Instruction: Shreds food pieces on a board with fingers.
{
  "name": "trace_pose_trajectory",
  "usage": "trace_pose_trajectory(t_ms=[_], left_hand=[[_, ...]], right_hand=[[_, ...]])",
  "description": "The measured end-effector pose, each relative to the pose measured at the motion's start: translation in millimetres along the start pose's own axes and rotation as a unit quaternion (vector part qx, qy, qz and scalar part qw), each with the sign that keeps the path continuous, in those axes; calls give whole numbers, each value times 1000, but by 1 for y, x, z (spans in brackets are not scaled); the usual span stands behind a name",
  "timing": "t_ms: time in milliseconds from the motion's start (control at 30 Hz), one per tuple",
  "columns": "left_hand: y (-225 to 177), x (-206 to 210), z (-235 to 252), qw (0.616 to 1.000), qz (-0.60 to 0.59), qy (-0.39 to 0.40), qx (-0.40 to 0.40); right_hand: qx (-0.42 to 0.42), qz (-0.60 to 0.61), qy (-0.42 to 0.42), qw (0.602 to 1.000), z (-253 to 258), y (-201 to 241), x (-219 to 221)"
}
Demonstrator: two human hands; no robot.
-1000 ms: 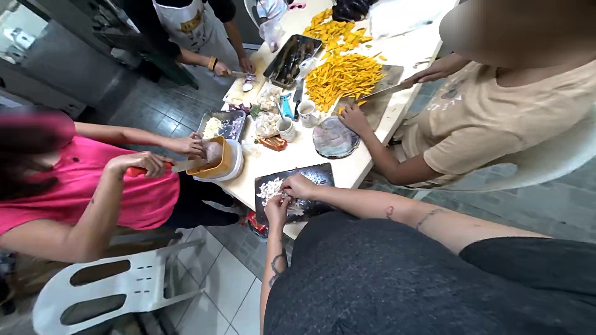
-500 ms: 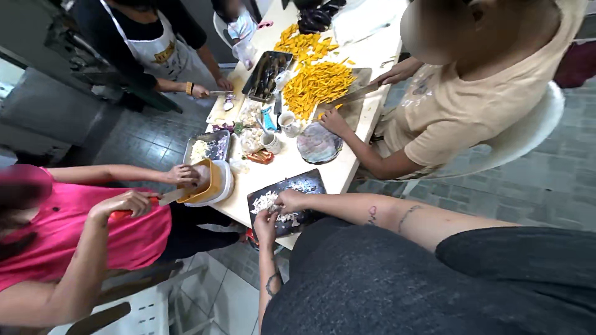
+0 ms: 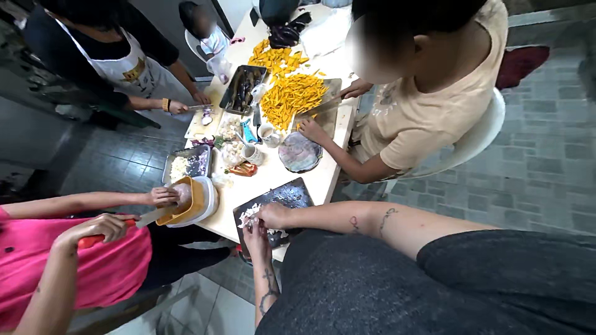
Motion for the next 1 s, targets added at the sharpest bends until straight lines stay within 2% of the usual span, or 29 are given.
trace_pose_trajectory(t_ms=[333,700,867,1000], left_hand=[[5,-11,4,999,-14,-35,-34],[9,-17,9,999,-33,-9,-21],[9,-28,11,998,-39,-53,-10],[9,-43,13,997,-32,-68,-9]], right_hand=[[-24,-3,28,999,-3,3,6],[-79,7,33,996,1,2,11],[-71,-6,77,994,-2,5,10],[-83,-1,67,994,-1,1,13]])
Point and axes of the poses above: each hand's wrist, its own z-axis towards the middle knuckle, its own x-axis out of the palm, y = z × x, the point moved 8 cm from there along z, towards the middle knuckle, and after that the axes turned 9 degrees about -x, right-handed, at the moved point
